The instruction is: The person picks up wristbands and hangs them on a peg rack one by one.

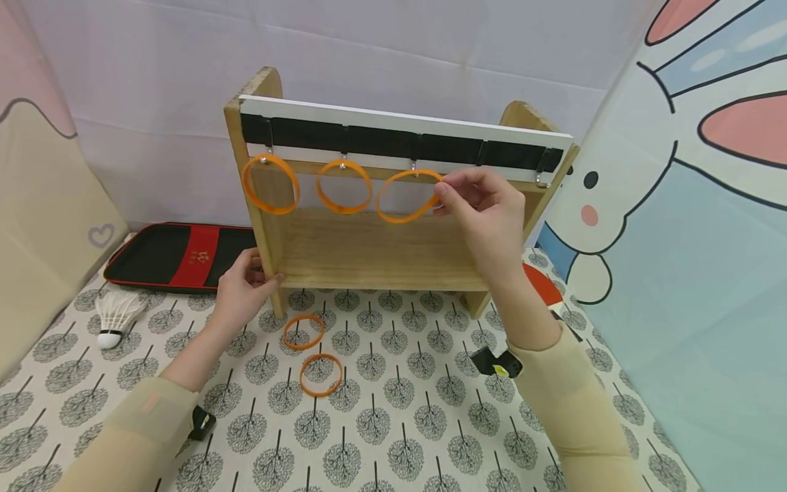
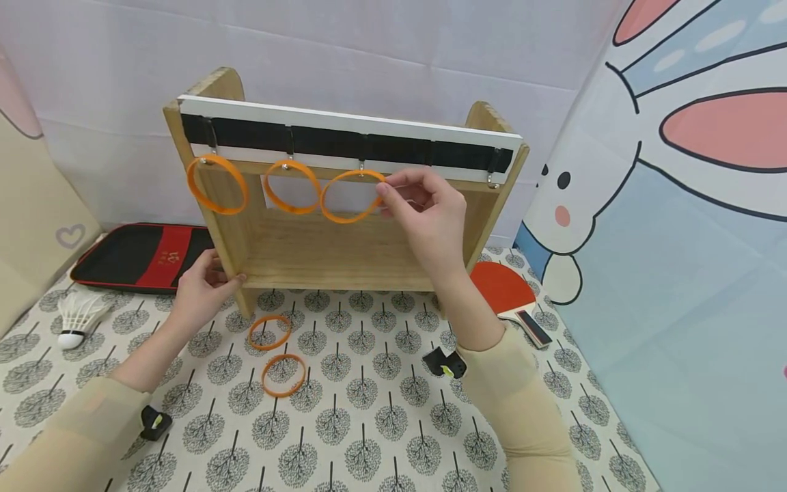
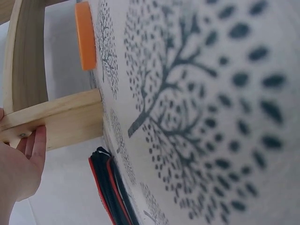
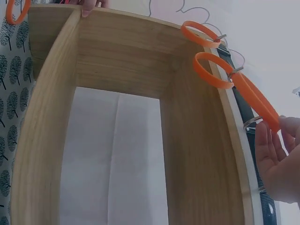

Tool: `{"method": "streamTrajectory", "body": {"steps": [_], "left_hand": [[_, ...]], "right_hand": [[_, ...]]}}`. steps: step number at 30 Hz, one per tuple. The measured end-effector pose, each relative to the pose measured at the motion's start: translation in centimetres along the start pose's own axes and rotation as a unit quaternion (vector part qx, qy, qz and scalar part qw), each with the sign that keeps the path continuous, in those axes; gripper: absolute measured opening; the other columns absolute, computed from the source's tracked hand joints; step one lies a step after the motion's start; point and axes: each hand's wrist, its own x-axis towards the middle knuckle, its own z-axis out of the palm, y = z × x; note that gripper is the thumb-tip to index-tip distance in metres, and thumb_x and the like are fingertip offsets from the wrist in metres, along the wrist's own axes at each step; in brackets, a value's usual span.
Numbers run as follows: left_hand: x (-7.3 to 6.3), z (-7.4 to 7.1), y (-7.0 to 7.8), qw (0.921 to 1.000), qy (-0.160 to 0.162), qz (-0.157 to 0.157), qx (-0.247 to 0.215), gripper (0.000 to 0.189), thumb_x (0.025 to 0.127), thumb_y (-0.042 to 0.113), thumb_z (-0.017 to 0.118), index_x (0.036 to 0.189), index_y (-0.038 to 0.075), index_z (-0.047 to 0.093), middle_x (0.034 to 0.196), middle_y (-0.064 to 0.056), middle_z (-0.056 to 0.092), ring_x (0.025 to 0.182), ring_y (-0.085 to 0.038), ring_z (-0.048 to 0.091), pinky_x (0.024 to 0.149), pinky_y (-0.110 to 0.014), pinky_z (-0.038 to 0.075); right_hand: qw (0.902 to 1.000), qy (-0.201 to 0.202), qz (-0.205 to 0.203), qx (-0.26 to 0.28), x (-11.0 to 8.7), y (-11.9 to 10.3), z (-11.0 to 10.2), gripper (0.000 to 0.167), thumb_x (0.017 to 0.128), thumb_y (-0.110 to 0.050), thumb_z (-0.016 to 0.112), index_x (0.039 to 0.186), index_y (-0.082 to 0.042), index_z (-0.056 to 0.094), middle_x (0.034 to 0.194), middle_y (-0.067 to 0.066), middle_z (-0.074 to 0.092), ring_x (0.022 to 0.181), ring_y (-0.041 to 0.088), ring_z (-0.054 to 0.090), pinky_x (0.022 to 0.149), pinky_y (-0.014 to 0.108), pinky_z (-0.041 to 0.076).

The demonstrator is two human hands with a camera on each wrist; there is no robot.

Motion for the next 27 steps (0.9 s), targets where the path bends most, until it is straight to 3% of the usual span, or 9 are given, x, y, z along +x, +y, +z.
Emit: {"method": "streamTrajectory", "body": {"steps": [4,8,17,27], "left_hand": [[-0.1,-0.1,0.0,1.0000,-0.003,0.002,-0.004,0.047,0.089,0.024,0.065,0.131,0.012,0.048,0.115,-0.012,0.059,0.081,0.000,0.057,0.061,-0.016,0.050],[-0.1,-0.2,0.1,1.0000,-0.004,0.003,-0.008,0.046,0.089,0.023,0.065,0.131,0.013,0.048,0.114,-0.011,0.059,0.080,0.005,0.055,0.061,-0.015,0.050],[0.0,-0.1,-0.1,1.0000,-0.003,-0.003,-0.006,0.047,0.089,0.024,0.065,0.132,0.014,0.048,0.116,-0.011,0.059,0.084,-0.004,0.057,0.062,-0.017,0.051],[-0.1,0.0,0.0,1.0000,-0.001,-0.003,-0.003,0.047,0.089,0.024,0.065,0.131,0.012,0.048,0.115,-0.012,0.059,0.086,-0.013,0.059,0.061,-0.018,0.051]], "right_hand": [[0.9994,0.024,-0.017,-0.020,0.0,0.5,0.5,0.012,0.081,-0.002,0.072,0.091,0.003,0.066,0.084,0.006,0.067,0.068,0.020,0.066,0.066,0.030,0.056],[0.9961,0.039,-0.042,-0.067,-0.1,0.8,0.9,0.017,0.082,-0.005,0.072,0.093,0.005,0.065,0.086,0.007,0.067,0.073,0.017,0.067,0.068,0.029,0.056],[0.9836,0.038,-0.092,-0.150,0.0,2.2,1.1,0.021,0.083,-0.014,0.073,0.093,0.003,0.066,0.088,0.011,0.069,0.070,0.012,0.066,0.065,0.024,0.055],[0.9864,0.038,-0.071,-0.143,-0.6,3.4,0.7,0.020,0.082,-0.011,0.074,0.094,0.002,0.067,0.090,0.011,0.069,0.075,0.012,0.066,0.065,0.023,0.055]]}}
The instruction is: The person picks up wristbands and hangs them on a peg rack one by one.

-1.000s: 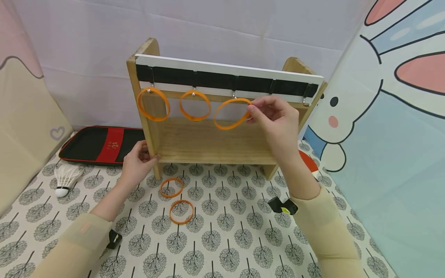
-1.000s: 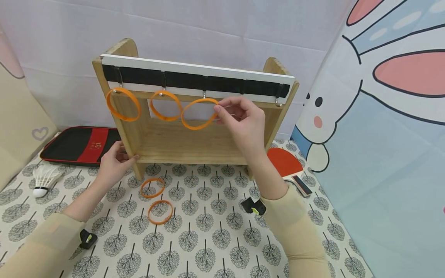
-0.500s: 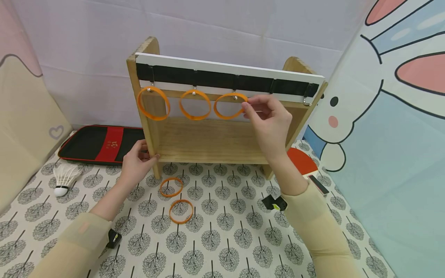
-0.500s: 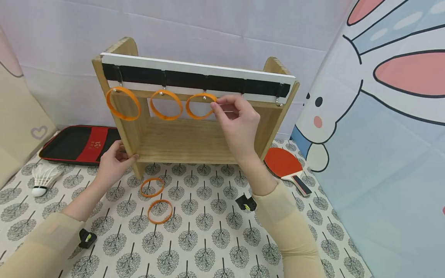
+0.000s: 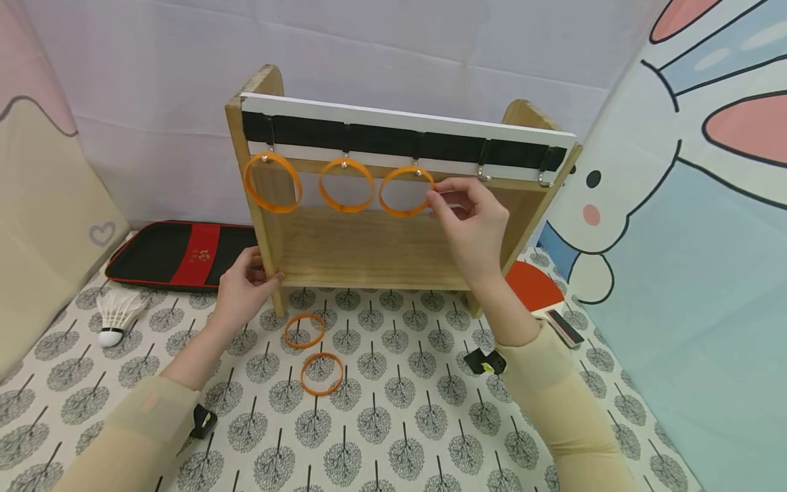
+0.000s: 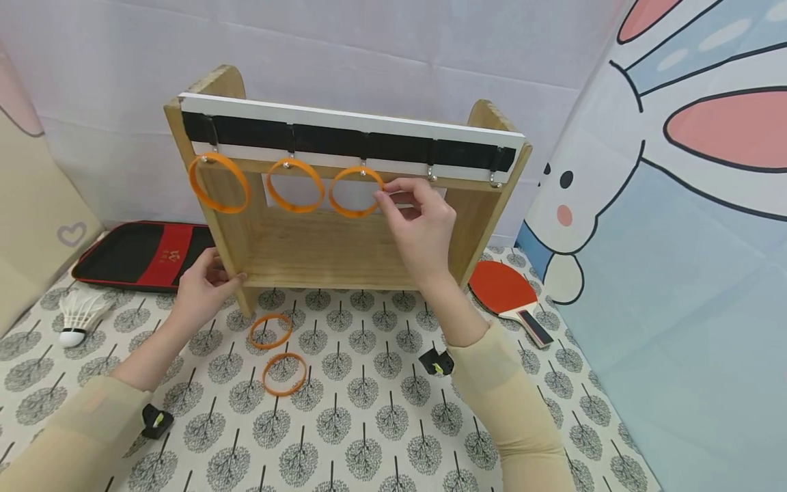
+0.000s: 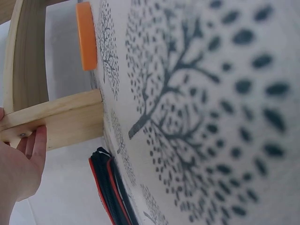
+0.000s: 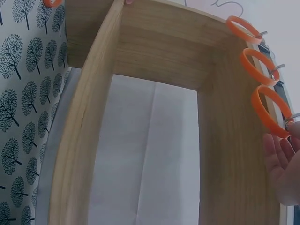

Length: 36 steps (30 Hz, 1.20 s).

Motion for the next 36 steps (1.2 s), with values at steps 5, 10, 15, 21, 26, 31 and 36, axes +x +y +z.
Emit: {"method": "streamTrajectory", "body": {"steps": [5,10,15,21,26,31,36], "left_hand": [[0.1,0.0,0.0,1.0000,-0.003,-0.003,-0.005,0.048,0.089,0.024,0.065,0.132,0.013,0.048,0.115,-0.011,0.058,0.088,-0.016,0.060,0.062,-0.019,0.051],[0.2,0.1,0.0,1.0000,-0.004,-0.003,-0.005,0.049,0.088,0.023,0.065,0.133,0.012,0.047,0.115,-0.011,0.058,0.089,-0.019,0.061,0.063,-0.019,0.051],[0.2,0.1,0.1,1.0000,-0.004,-0.003,-0.007,0.049,0.088,0.023,0.065,0.132,0.011,0.047,0.116,-0.012,0.058,0.090,-0.020,0.061,0.062,-0.018,0.051],[0.2,0.0,0.0,1.0000,-0.002,-0.004,-0.001,0.048,0.088,0.023,0.065,0.131,0.012,0.048,0.115,-0.012,0.059,0.087,-0.014,0.060,0.062,-0.017,0.051],[0.2,-0.1,0.1,1.0000,-0.004,-0.005,-0.002,0.048,0.088,0.024,0.066,0.131,0.012,0.048,0.115,-0.012,0.058,0.088,-0.018,0.060,0.062,-0.017,0.050],[0.2,-0.1,0.0,1.0000,-0.005,-0.004,-0.004,0.048,0.088,0.023,0.065,0.131,0.011,0.047,0.115,-0.012,0.059,0.088,-0.016,0.060,0.062,-0.018,0.051],[0.3,0.0,-0.1,1.0000,-0.005,0.000,-0.005,0.048,0.088,0.023,0.065,0.131,0.011,0.047,0.115,-0.013,0.058,0.089,-0.018,0.061,0.062,-0.019,0.051]], "right_hand": [[0.9999,0.007,0.001,0.015,-0.8,-0.4,-0.7,0.018,0.080,-0.005,0.075,0.094,0.003,0.067,0.094,0.013,0.067,0.077,0.011,0.065,0.064,0.022,0.054],[0.9987,-0.019,0.017,0.044,-2.3,-0.7,-1.1,0.016,0.081,-0.003,0.073,0.094,0.004,0.066,0.094,0.013,0.066,0.074,0.018,0.065,0.062,0.025,0.055],[0.9952,-0.071,0.035,0.058,-4.0,-1.0,-0.9,0.017,0.082,-0.003,0.072,0.096,0.003,0.065,0.096,0.010,0.066,0.077,0.020,0.066,0.060,0.030,0.056],[0.9883,-0.133,0.056,0.049,-6.0,-1.2,0.0,0.018,0.080,-0.005,0.074,0.096,-0.001,0.067,0.098,0.009,0.067,0.084,0.013,0.066,0.062,0.029,0.056],[0.9778,-0.177,0.082,0.077,-7.5,-1.1,1.2,0.019,0.080,-0.002,0.074,0.096,0.001,0.066,0.098,0.012,0.066,0.082,0.016,0.065,0.063,0.030,0.057],[0.9555,-0.232,0.145,0.111,-8.9,-0.8,2.6,0.021,0.080,-0.004,0.073,0.099,0.002,0.065,0.100,0.016,0.065,0.085,0.020,0.067,0.073,0.031,0.057],[0.9426,-0.292,0.146,0.071,-10.4,0.0,3.9,0.021,0.081,-0.010,0.074,0.100,-0.004,0.067,0.103,0.011,0.067,0.088,0.020,0.065,0.080,0.031,0.054]]}}
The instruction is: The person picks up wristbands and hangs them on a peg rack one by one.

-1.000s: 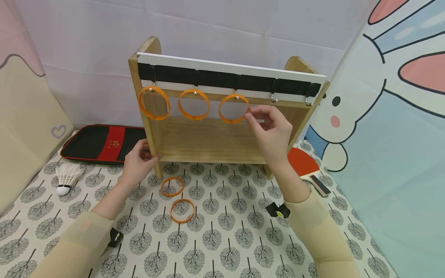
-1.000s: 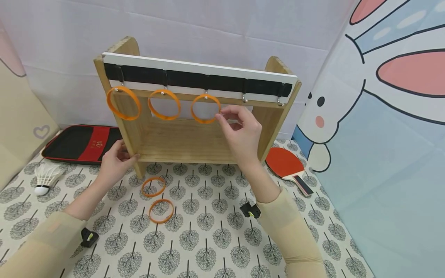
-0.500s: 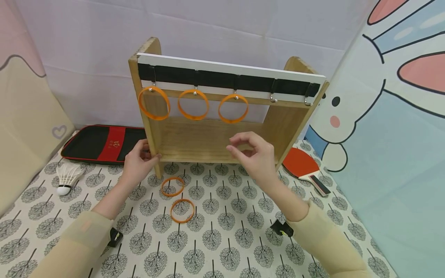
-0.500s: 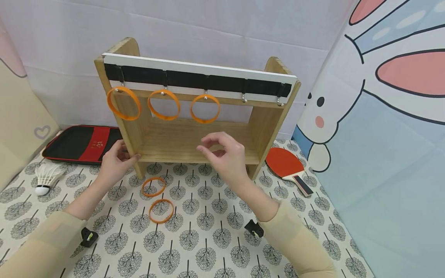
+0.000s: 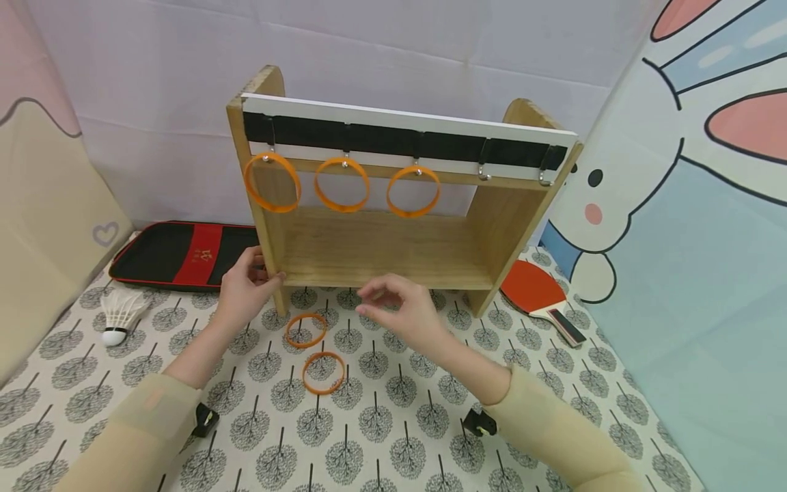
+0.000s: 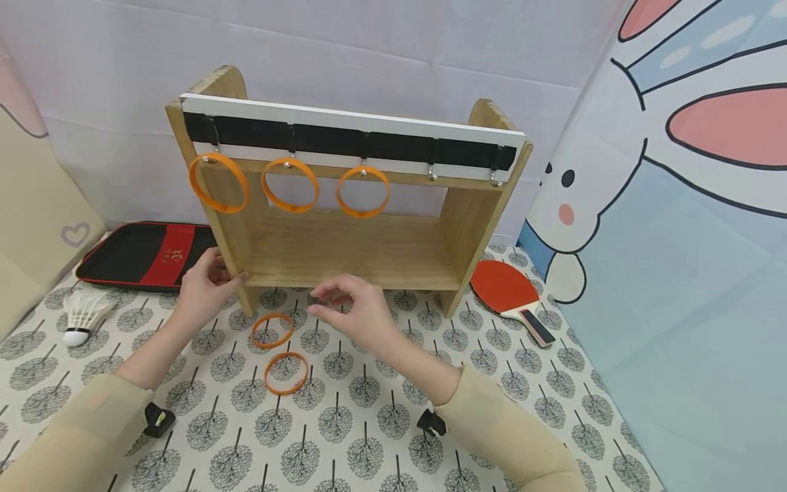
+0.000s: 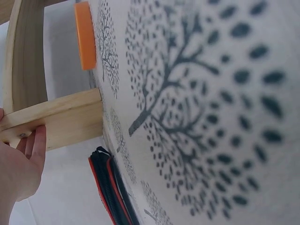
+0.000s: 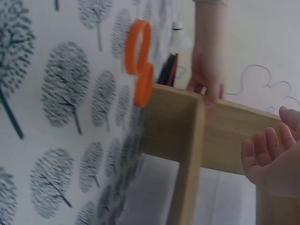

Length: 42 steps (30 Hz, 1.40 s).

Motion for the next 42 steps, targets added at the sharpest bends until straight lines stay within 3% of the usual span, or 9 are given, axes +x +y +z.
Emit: {"method": "streamTrajectory", "body": {"steps": [5,10,18,22,26,33,42], "left_hand": [[0.0,0.2,0.0,1.0000,0.001,-0.001,-0.003,0.048,0.088,0.022,0.065,0.131,0.010,0.047,0.115,-0.014,0.058,0.091,-0.024,0.062,0.063,-0.017,0.051],[0.0,0.2,0.0,1.0000,0.004,0.001,0.000,0.047,0.088,0.022,0.065,0.131,0.010,0.048,0.114,-0.013,0.058,0.090,-0.024,0.062,0.062,-0.017,0.050],[0.0,0.0,0.0,1.0000,0.002,0.003,0.001,0.048,0.088,0.022,0.065,0.131,0.012,0.048,0.114,-0.012,0.059,0.084,-0.006,0.059,0.062,-0.017,0.051],[0.0,0.0,0.0,1.0000,0.000,0.000,-0.001,0.048,0.088,0.023,0.065,0.132,0.012,0.047,0.115,-0.012,0.059,0.085,-0.008,0.060,0.062,-0.016,0.051],[0.0,0.0,0.0,1.0000,-0.004,-0.003,-0.001,0.049,0.089,0.023,0.065,0.133,0.012,0.046,0.116,-0.012,0.058,0.089,-0.016,0.061,0.063,-0.017,0.052],[0.0,0.0,0.1,1.0000,-0.001,-0.007,-0.002,0.048,0.089,0.022,0.065,0.132,0.010,0.047,0.116,-0.013,0.058,0.091,-0.025,0.062,0.063,-0.016,0.050],[0.1,0.0,0.1,1.0000,-0.005,-0.005,-0.006,0.049,0.089,0.022,0.065,0.132,0.010,0.046,0.116,-0.015,0.057,0.091,-0.027,0.062,0.063,-0.016,0.050]], "right_hand": [[0.9962,-0.065,0.029,-0.050,-0.5,1.5,1.6,0.023,0.081,-0.015,0.075,0.102,-0.011,0.067,0.104,0.002,0.068,0.093,0.018,0.063,0.082,0.034,0.053],[0.9819,-0.142,0.058,-0.112,-0.8,2.4,3.1,0.027,0.080,-0.019,0.076,0.105,-0.012,0.068,0.107,-0.003,0.067,0.098,0.020,0.061,0.081,0.032,0.053],[0.9591,-0.228,0.046,-0.161,-0.9,4.7,5.1,0.027,0.080,-0.016,0.075,0.106,-0.011,0.068,0.106,-0.003,0.067,0.100,0.014,0.062,0.085,0.021,0.050],[0.9475,-0.241,0.016,-0.209,-0.7,5.7,5.6,0.027,0.080,-0.021,0.075,0.106,-0.014,0.068,0.105,-0.007,0.067,0.099,0.010,0.061,0.089,0.021,0.046],[0.9428,-0.251,0.010,-0.219,-0.2,6.7,6.1,0.026,0.080,-0.023,0.075,0.104,-0.015,0.069,0.103,-0.007,0.067,0.095,0.006,0.060,0.086,0.016,0.046],[0.9439,-0.268,0.037,-0.190,0.7,7.8,6.9,0.021,0.081,-0.024,0.075,0.099,-0.015,0.069,0.091,-0.009,0.067,0.082,0.000,0.059,0.075,0.013,0.047],[0.9424,-0.274,0.042,-0.187,1.3,8.1,7.4,0.010,0.082,-0.021,0.075,0.088,-0.015,0.070,0.074,-0.011,0.063,0.067,-0.004,0.054,0.066,0.009,0.045]]}}
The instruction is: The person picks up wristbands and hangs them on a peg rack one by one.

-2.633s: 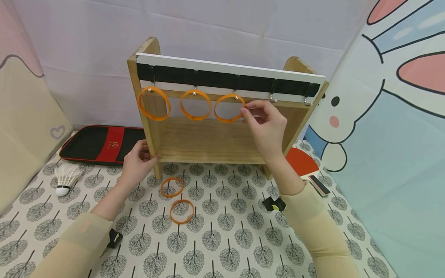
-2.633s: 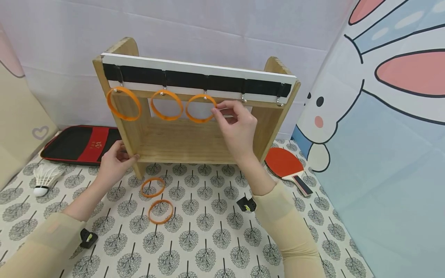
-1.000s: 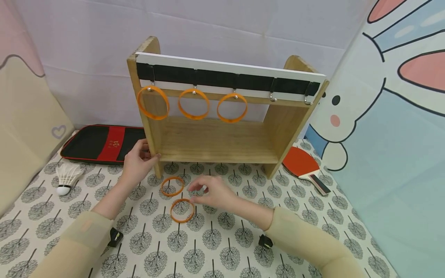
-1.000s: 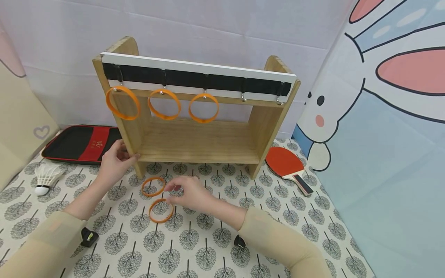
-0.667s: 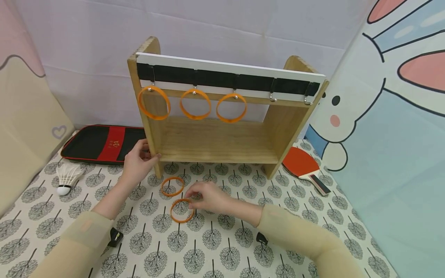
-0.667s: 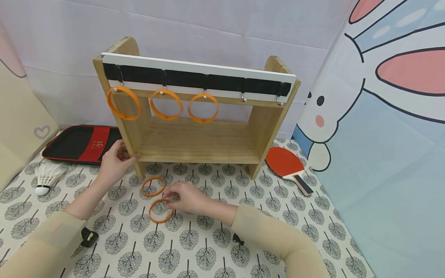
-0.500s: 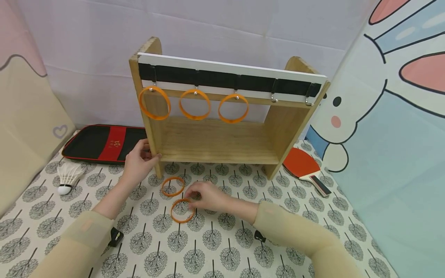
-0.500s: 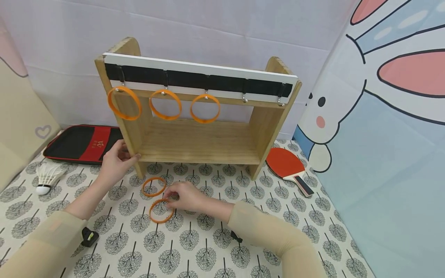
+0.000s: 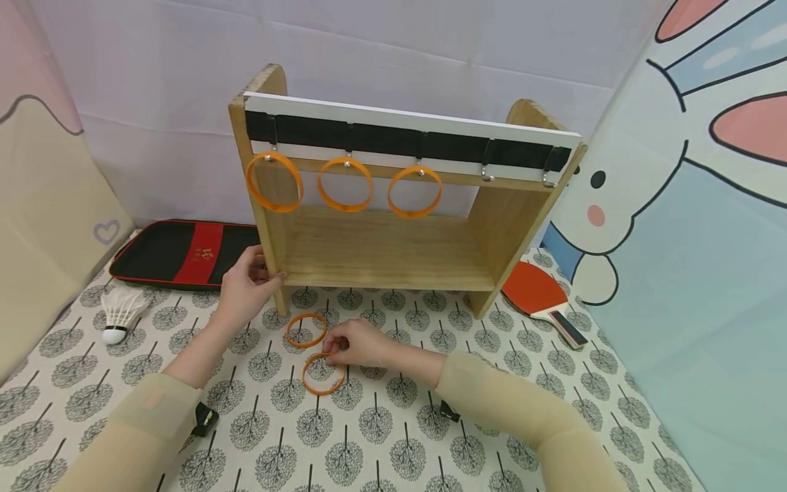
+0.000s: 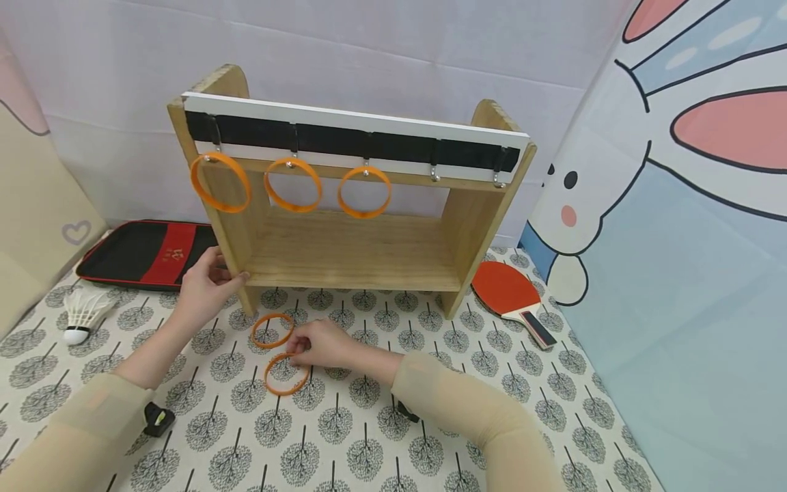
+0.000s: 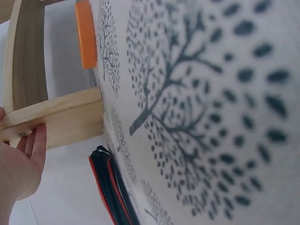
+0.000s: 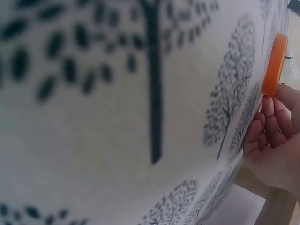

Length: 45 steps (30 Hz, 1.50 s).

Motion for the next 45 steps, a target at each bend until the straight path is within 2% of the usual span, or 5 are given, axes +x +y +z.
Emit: {"method": "streamTrajectory", "body": {"steps": [6,13,26,37,45], "left_hand": [[-0.1,-0.1,0.1,1.0000,0.000,0.005,0.003,0.049,0.089,0.023,0.064,0.132,0.009,0.046,0.116,-0.016,0.057,0.091,-0.025,0.062,0.062,-0.014,0.049],[-0.1,-0.1,0.2,1.0000,0.001,0.006,0.003,0.047,0.089,0.023,0.065,0.131,0.010,0.048,0.115,-0.014,0.058,0.083,-0.002,0.056,0.062,-0.015,0.050],[0.0,0.0,-0.1,0.9999,0.007,0.002,0.008,0.048,0.088,0.021,0.066,0.131,0.010,0.047,0.115,-0.013,0.059,0.091,-0.026,0.062,0.063,-0.016,0.050],[0.1,0.0,0.0,1.0000,0.002,0.002,0.008,0.048,0.088,0.025,0.066,0.130,0.011,0.048,0.114,-0.013,0.058,0.081,0.003,0.054,0.061,-0.013,0.048],[0.0,0.0,0.0,1.0000,0.004,0.006,0.005,0.048,0.088,0.024,0.066,0.130,0.010,0.048,0.114,-0.014,0.059,0.081,0.004,0.054,0.061,-0.013,0.049]], "right_hand": [[0.9998,-0.004,-0.005,-0.017,0.4,0.1,0.1,0.005,0.083,-0.018,0.072,0.083,-0.015,0.069,0.071,-0.012,0.061,0.066,-0.003,0.052,0.064,0.010,0.043],[1.0000,-0.001,-0.006,0.004,0.2,0.2,-0.2,0.003,0.084,-0.015,0.070,0.084,-0.013,0.068,0.075,-0.008,0.063,0.068,-0.002,0.053,0.065,0.010,0.046],[0.9960,0.014,0.001,0.089,-1.8,0.6,-1.4,0.005,0.085,-0.010,0.069,0.089,-0.011,0.066,0.083,-0.004,0.065,0.073,0.001,0.058,0.070,0.015,0.050],[0.9839,0.023,0.039,0.173,-3.8,-0.4,-3.9,0.011,0.084,-0.015,0.071,0.094,-0.012,0.067,0.091,-0.004,0.066,0.081,0.008,0.060,0.076,0.022,0.051],[0.9774,0.062,0.057,0.194,-5.7,-1.6,-6.2,0.010,0.085,-0.020,0.072,0.093,-0.016,0.067,0.091,-0.005,0.066,0.081,0.014,0.060,0.068,0.025,0.051]]}}
